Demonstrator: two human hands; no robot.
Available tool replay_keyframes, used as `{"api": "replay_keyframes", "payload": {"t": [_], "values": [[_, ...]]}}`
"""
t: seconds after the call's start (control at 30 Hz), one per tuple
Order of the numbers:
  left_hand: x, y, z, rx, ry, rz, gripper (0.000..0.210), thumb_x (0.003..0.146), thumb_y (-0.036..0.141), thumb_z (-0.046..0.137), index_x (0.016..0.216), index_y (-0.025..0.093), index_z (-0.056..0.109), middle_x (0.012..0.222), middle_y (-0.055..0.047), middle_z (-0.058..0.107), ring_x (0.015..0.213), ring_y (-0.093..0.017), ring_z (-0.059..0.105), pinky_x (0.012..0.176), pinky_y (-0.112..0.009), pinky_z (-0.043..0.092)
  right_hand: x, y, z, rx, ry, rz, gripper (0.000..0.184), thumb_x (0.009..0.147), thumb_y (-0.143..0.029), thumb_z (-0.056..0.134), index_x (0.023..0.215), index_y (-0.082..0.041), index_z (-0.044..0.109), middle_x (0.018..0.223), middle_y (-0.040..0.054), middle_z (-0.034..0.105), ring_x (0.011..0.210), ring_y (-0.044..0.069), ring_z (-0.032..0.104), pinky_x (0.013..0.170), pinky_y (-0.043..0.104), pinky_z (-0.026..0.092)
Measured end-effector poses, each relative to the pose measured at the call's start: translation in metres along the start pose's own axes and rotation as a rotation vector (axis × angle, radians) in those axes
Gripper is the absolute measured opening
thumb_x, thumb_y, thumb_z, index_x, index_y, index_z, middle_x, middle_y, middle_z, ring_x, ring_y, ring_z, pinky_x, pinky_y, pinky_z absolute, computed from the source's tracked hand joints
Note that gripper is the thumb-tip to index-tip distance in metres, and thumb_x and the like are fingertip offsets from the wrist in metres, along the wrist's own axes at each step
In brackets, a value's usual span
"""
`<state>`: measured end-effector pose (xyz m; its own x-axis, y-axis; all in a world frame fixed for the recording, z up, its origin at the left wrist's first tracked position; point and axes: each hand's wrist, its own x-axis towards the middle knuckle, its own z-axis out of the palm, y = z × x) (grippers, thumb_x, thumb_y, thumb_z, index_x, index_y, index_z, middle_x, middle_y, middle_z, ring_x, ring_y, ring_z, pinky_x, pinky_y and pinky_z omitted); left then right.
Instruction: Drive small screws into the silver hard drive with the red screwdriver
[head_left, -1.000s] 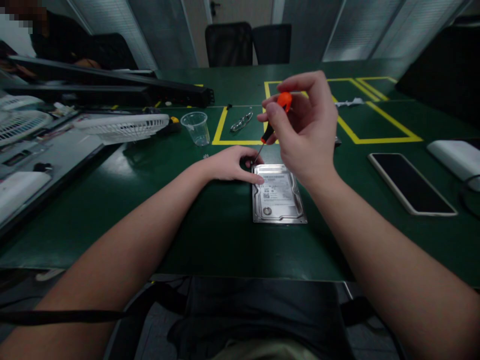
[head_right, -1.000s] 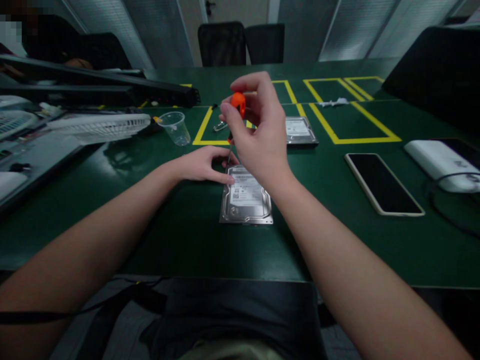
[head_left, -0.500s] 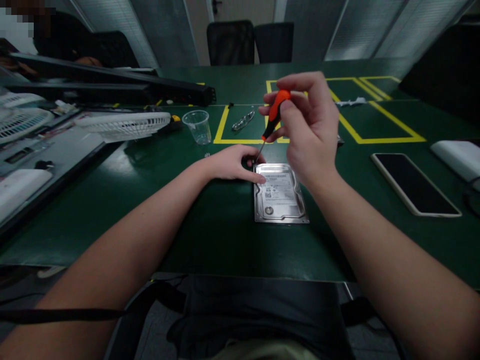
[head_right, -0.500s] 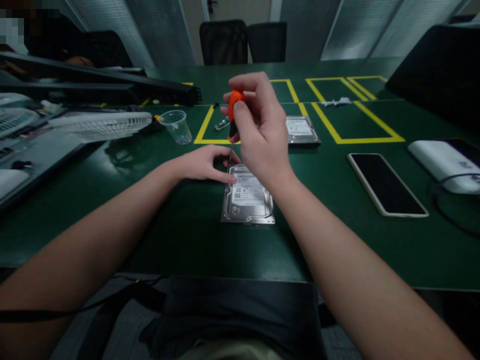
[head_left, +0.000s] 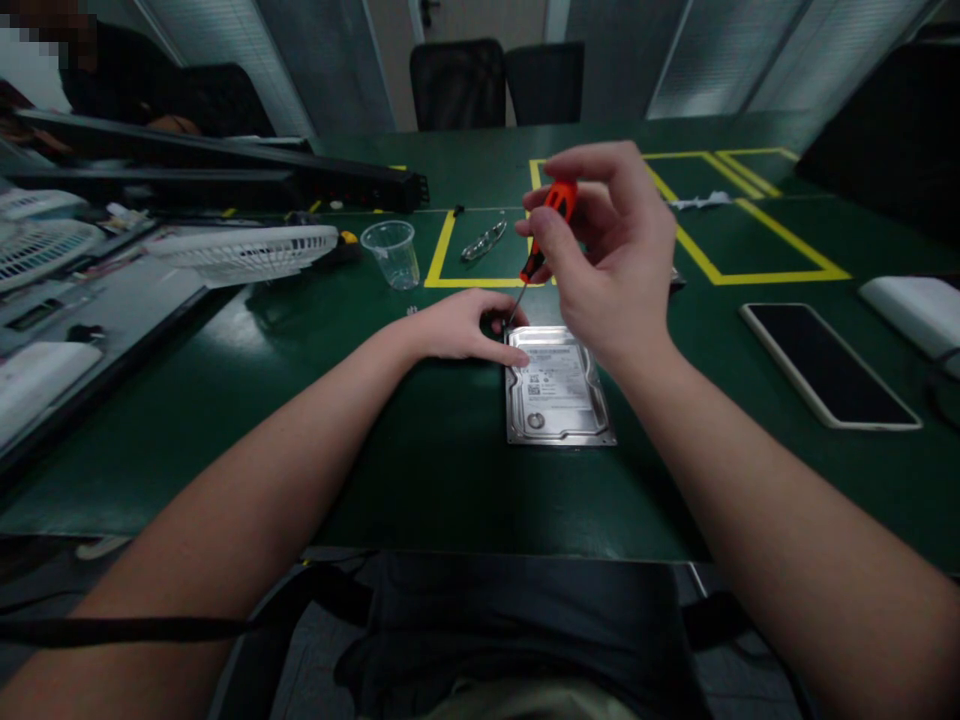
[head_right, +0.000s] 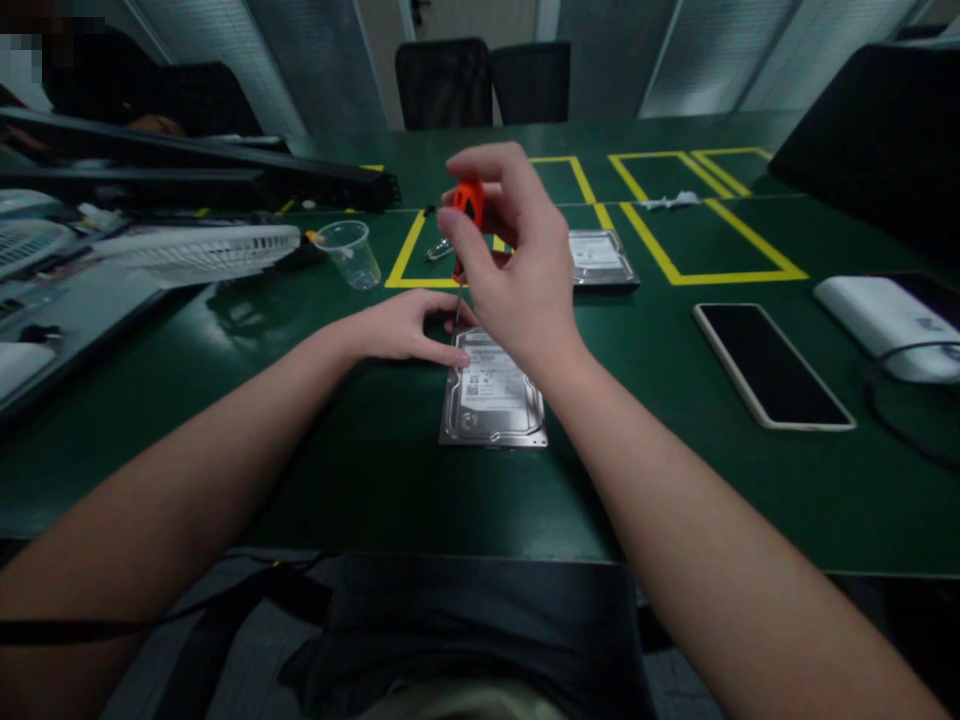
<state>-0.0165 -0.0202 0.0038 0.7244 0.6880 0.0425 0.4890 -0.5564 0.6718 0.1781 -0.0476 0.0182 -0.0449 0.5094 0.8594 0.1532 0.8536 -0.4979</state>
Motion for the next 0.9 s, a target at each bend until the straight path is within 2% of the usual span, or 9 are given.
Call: {"api": "replay_keyframes", "payload": {"t": [0.1,0.3,0.43,0.67,0.8,0.9], "values": [[0.0001,-0.0005,0.0004,-0.005,0.006,0.008,0.057,0.075,0.055,0.088,0.117,0.017,0.077,0.107,-0.008,0.073,0.095,-0.024,0.063,0.087,-0.037,0.049,0.0003,-0.0031,-0.0014,0.009,-0.017,0.029,0.026,0.107,-0.06,0.063,0.123,-0.039,0.065,0.118,0.005,0.076,0.108,0.029,0.077,0.092,0.045,0.066],[-0.0001,0.0007,0.0004,-0.005,0.009,0.004,0.06,0.074,0.057,0.089,0.118,0.017,0.077,0.107,-0.008,0.073,0.095,-0.024,0.063,0.087,-0.038,0.05,-0.0018,-0.0033,-0.0048,0.096,-0.066,0.104,0.026,0.111,-0.058,0.054,0.13,-0.043,0.064,0.126,0.0022,0.075,0.105,0.026,0.076,0.069,0.037,0.064],[0.0001,0.0011,0.0006,-0.01,0.015,-0.002,0.061,0.073,0.057,0.088,0.117,0.016,0.077,0.108,-0.008,0.074,0.096,-0.025,0.064,0.089,-0.038,0.05,-0.0031,0.0,-0.0052,0.01,-0.06,0.107,0.03,0.111,-0.06,0.052,0.134,-0.045,0.063,0.128,0.003,0.074,0.106,0.028,0.073,0.075,0.041,0.064],[0.0002,-0.0008,0.0013,-0.016,0.013,0.002,0.06,0.074,0.057,0.088,0.117,0.017,0.077,0.11,-0.009,0.074,0.095,-0.024,0.063,0.088,-0.037,0.05,0.0021,-0.0029,-0.0038,-0.142,0.004,-0.018,0.026,0.106,-0.059,0.061,0.123,-0.04,0.066,0.124,0.006,0.071,0.108,0.032,0.071,0.088,0.047,0.064],[0.0002,-0.0009,0.001,-0.014,0.005,0.015,0.059,0.075,0.057,0.088,0.117,0.017,0.077,0.11,-0.009,0.074,0.096,-0.024,0.063,0.088,-0.036,0.049,0.0035,-0.0053,-0.0046,-0.139,-0.008,-0.018,0.023,0.105,-0.056,0.066,0.121,-0.04,0.069,0.123,0.0055,0.072,0.106,0.032,0.071,0.089,0.046,0.063],[0.0002,-0.0004,0.0009,-0.014,0.004,0.012,0.058,0.075,0.056,0.088,0.116,0.017,0.077,0.109,-0.009,0.074,0.095,-0.024,0.063,0.087,-0.036,0.049,0.003,-0.0047,-0.0038,-0.089,-0.013,-0.031,0.026,0.105,-0.059,0.064,0.121,-0.04,0.069,0.12,0.0056,0.073,0.104,0.031,0.071,0.089,0.047,0.062]]}}
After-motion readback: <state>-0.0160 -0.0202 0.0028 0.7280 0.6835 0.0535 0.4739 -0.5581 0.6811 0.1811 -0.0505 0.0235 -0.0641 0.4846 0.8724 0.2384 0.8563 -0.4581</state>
